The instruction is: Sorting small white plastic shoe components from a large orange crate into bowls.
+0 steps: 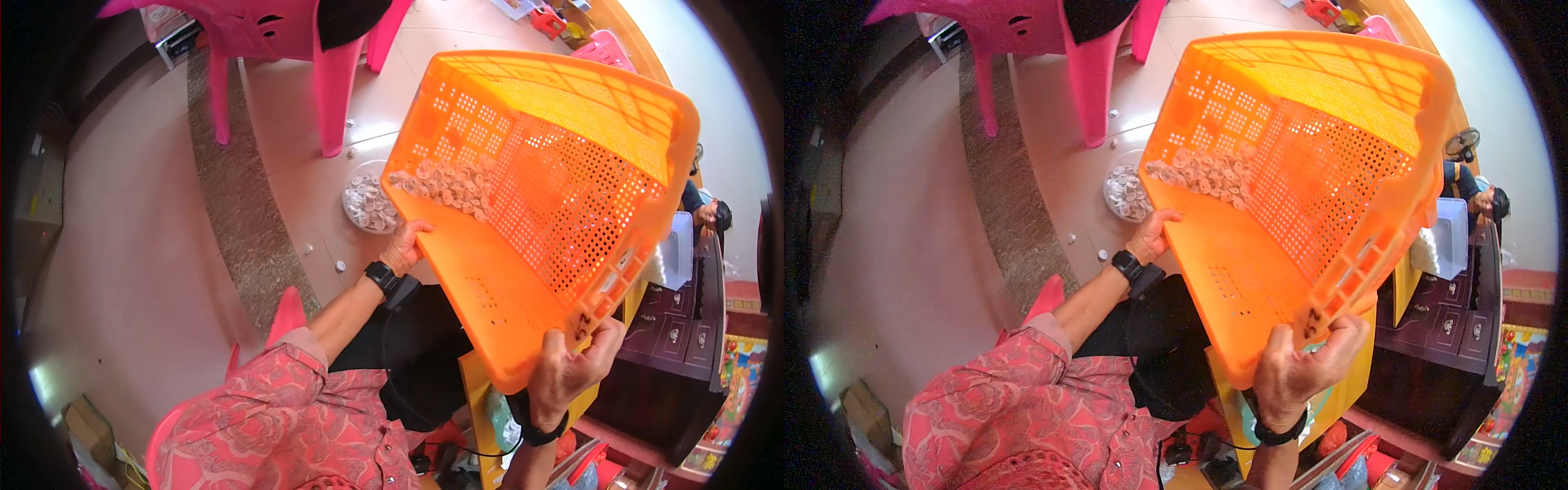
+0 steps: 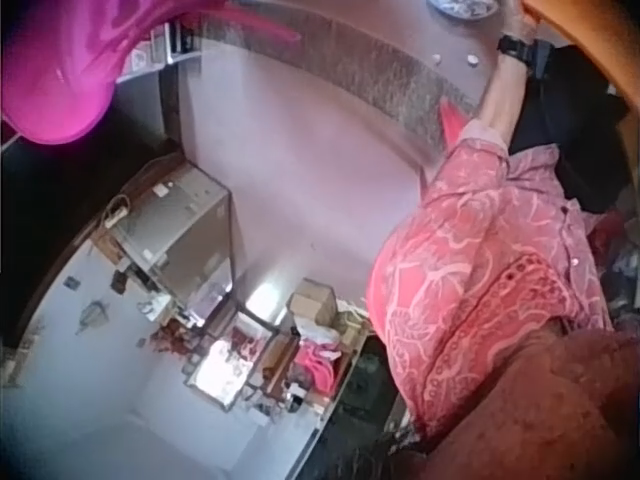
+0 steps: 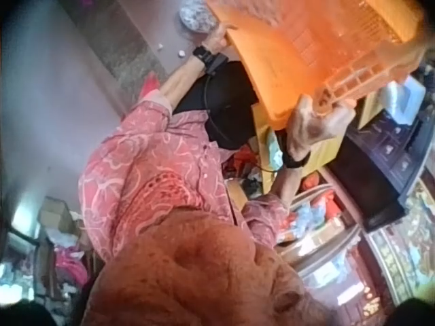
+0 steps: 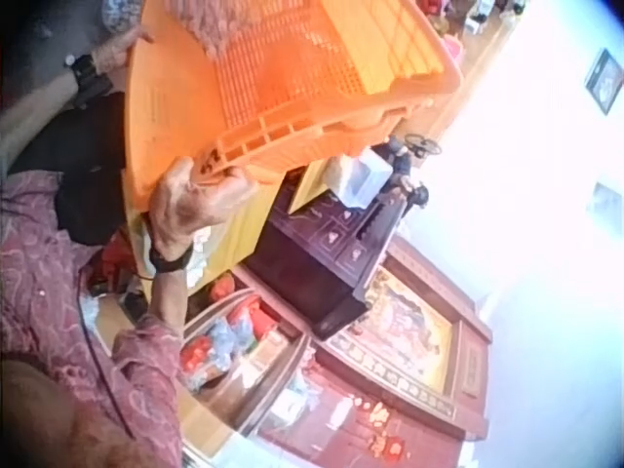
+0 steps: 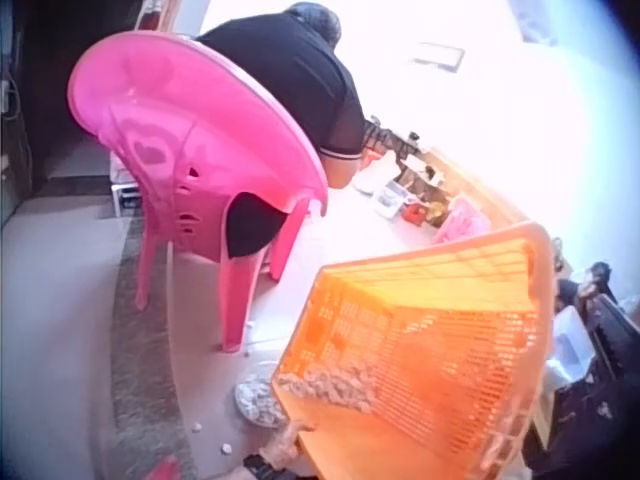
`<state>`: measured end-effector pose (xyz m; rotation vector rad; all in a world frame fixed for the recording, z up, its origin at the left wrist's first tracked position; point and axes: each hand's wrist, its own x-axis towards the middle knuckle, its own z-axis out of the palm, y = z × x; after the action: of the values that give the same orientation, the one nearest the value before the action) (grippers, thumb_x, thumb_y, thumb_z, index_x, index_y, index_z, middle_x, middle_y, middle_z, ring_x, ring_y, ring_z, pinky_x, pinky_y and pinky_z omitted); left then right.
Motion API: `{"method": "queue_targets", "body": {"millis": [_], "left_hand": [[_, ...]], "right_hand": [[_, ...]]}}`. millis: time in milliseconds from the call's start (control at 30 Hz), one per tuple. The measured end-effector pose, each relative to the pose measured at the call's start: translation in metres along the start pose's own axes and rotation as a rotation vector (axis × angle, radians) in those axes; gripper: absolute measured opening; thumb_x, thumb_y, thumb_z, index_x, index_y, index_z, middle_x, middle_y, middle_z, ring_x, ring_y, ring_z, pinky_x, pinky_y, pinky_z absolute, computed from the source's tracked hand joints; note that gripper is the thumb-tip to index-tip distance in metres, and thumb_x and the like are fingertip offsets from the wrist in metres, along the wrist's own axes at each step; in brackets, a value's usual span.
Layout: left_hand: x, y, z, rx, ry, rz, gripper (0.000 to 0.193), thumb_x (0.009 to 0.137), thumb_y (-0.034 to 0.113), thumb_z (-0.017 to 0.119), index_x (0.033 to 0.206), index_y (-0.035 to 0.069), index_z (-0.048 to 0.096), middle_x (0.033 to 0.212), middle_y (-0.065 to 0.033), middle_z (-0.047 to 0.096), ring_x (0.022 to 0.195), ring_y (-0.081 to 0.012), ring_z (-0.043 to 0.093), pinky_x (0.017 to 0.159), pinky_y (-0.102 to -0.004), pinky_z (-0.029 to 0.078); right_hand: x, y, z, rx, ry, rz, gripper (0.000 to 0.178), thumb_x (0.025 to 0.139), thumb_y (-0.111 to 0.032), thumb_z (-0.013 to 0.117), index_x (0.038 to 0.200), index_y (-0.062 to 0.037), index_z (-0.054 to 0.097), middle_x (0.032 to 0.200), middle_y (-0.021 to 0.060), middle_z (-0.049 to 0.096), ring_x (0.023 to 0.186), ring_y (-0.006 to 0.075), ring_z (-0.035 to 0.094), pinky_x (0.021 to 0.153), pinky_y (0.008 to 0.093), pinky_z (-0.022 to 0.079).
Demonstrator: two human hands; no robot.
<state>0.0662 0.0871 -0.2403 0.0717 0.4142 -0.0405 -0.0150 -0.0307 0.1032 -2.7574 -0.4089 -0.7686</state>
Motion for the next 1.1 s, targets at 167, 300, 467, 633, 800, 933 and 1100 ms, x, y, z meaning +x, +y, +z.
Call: {"method": "queue_targets", "body": {"millis": [167,300,467,633,800,933,1100], "left_hand": [[0.013,-0.006,-0.027,-0.090,0.005,-0.232,0.045,0.082,0.001,0.057,0.127,-0.004,0.050,0.119,-0.0189,0.061,0.108,-0.0331,0.063,0.095,-0.0456,0.054],[0.021,-0.007,-0.042,-0.074,-0.081,-0.362,0.049,0.084,0.006,0.057,0.131,-0.007,0.048,0.125,-0.0231,0.059,0.111,-0.0364,0.062,0.098,-0.0488,0.051],[0.032,-0.018,-0.070,-0.061,-0.092,-0.418,0.049,0.084,0.009,0.058,0.130,-0.007,0.050,0.124,-0.0235,0.061,0.108,-0.0365,0.063,0.097,-0.0492,0.052],[0.036,-0.020,-0.082,-0.113,-0.094,-0.465,0.047,0.085,0.011,0.059,0.128,-0.006,0.051,0.119,-0.0226,0.064,0.103,-0.0354,0.066,0.092,-0.0478,0.054],[0.032,-0.026,-0.077,-0.073,-0.103,-0.410,0.043,0.088,0.009,0.058,0.127,-0.007,0.052,0.118,-0.0207,0.065,0.102,-0.0322,0.067,0.090,-0.0451,0.056],[0.030,-0.012,-0.083,-0.062,-0.067,-0.339,0.040,0.089,0.007,0.058,0.126,-0.008,0.052,0.118,-0.0211,0.065,0.102,-0.0315,0.067,0.091,-0.0440,0.056],[-0.025,0.017,0.019,0.209,0.251,-0.366,0.038,0.089,0.007,0.058,0.124,-0.008,0.053,0.115,-0.0200,0.066,0.100,-0.0311,0.068,0.092,-0.0437,0.056]], "right_hand": [[0.007,-0.036,0.012,-0.014,-0.044,-0.081,0.028,0.064,0.006,0.057,0.090,0.0013,0.050,0.089,0.0159,0.046,0.081,0.0338,0.049,0.074,0.0397,0.043],[0.000,-0.052,0.030,0.002,-0.068,-0.166,0.032,0.063,0.009,0.060,0.094,0.0002,0.053,0.091,0.0177,0.049,0.084,0.0366,0.050,0.076,0.0457,0.041],[-0.024,-0.064,0.035,-0.024,-0.080,-0.195,0.033,0.064,0.008,0.062,0.095,0.0011,0.053,0.092,0.0176,0.050,0.082,0.0352,0.050,0.073,0.0466,0.040],[-0.052,-0.064,0.036,-0.053,-0.083,-0.224,0.031,0.067,0.007,0.063,0.096,0.0016,0.054,0.091,0.0176,0.051,0.082,0.0350,0.050,0.071,0.0455,0.040],[-0.068,-0.063,0.035,-0.070,-0.071,-0.233,0.026,0.072,0.004,0.065,0.096,0.0003,0.056,0.091,0.0149,0.052,0.082,0.0309,0.051,0.072,0.0427,0.043],[-0.071,-0.079,0.039,0.006,-0.069,-0.240,0.035,0.062,0.011,0.058,0.094,-0.0008,0.052,0.093,0.0137,0.051,0.083,0.0312,0.048,0.073,0.0434,0.039],[-0.077,-0.072,0.041,-0.024,-0.054,-0.200,0.033,0.063,0.009,0.059,0.093,-0.0015,0.053,0.094,0.0140,0.052,0.083,0.0313,0.048,0.073,0.0433,0.039]]}}
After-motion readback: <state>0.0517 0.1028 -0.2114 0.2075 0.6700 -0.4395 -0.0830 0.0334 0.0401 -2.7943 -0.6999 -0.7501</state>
